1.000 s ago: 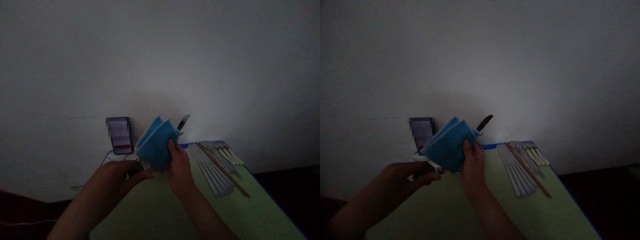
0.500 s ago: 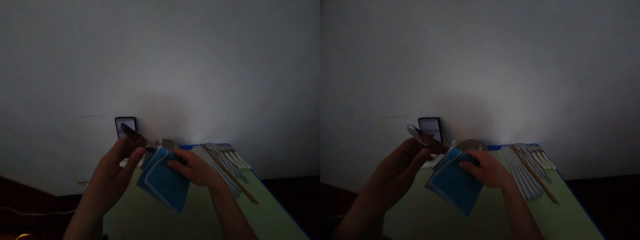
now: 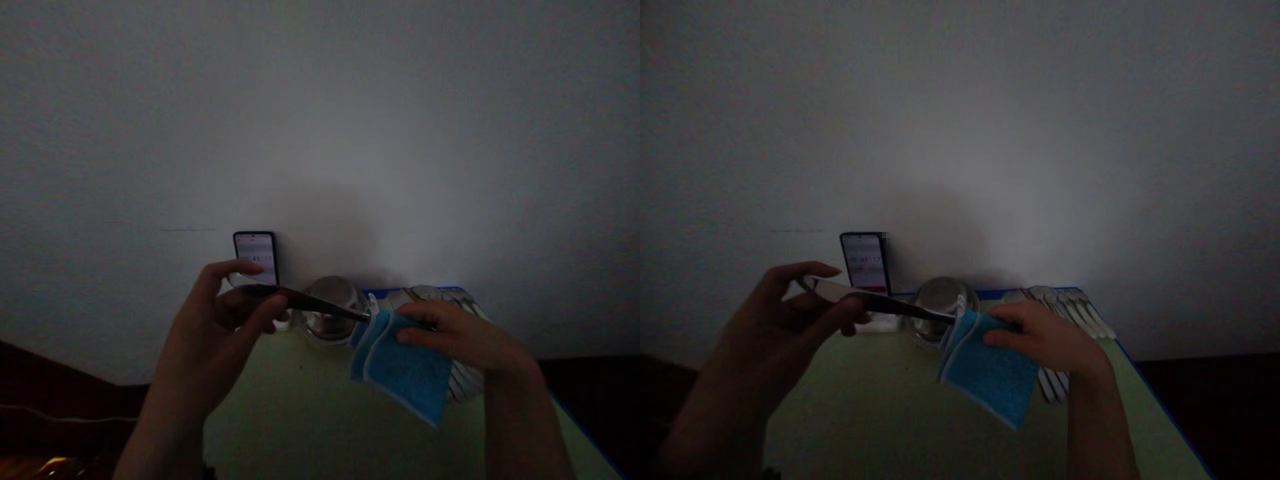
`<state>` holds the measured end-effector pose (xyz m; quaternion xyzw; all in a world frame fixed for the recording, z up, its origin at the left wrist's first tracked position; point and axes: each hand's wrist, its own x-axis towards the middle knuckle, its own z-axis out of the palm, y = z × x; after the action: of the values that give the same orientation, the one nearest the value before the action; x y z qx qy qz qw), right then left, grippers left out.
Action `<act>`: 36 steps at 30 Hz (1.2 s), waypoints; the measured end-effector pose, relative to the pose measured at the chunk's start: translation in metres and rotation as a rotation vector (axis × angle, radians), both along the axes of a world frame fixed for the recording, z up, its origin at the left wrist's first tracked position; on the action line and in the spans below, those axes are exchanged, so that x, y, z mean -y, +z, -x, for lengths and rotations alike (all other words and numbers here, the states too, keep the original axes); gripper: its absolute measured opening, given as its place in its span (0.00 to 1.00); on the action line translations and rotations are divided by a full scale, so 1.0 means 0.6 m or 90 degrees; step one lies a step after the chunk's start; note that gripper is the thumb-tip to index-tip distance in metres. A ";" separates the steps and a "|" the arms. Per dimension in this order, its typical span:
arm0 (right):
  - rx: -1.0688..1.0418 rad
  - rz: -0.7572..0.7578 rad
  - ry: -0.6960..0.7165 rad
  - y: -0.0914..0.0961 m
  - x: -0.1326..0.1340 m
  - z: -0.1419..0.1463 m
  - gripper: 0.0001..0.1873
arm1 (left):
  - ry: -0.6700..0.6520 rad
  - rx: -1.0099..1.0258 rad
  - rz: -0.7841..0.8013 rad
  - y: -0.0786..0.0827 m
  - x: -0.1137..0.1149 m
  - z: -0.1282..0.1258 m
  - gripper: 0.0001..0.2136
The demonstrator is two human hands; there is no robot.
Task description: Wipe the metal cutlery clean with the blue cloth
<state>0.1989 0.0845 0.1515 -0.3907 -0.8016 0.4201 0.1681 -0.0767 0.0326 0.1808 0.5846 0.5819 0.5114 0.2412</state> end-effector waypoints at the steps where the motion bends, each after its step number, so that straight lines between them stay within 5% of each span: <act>1: 0.020 0.000 -0.001 0.002 0.001 -0.002 0.14 | -0.035 -0.024 0.018 -0.004 -0.003 0.003 0.14; 13: 0.038 -0.073 0.104 0.009 0.010 0.064 0.13 | -0.245 -0.243 0.043 -0.023 -0.010 -0.049 0.03; 24: 0.065 -0.040 0.021 0.019 0.011 0.016 0.13 | -0.134 -0.281 -0.036 -0.010 -0.005 0.012 0.02; 29: 0.082 -0.048 -0.009 0.021 0.016 0.008 0.14 | -0.198 -0.289 -0.115 -0.014 -0.009 0.012 0.02; 36: 0.094 -0.069 0.035 0.038 0.031 0.042 0.10 | -0.289 -0.299 -0.140 -0.016 0.001 -0.041 0.03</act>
<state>0.1738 0.0660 0.1741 -0.3886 -0.8439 0.3505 0.1180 -0.0522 0.0318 0.1711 0.8233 0.4181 0.3558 0.1442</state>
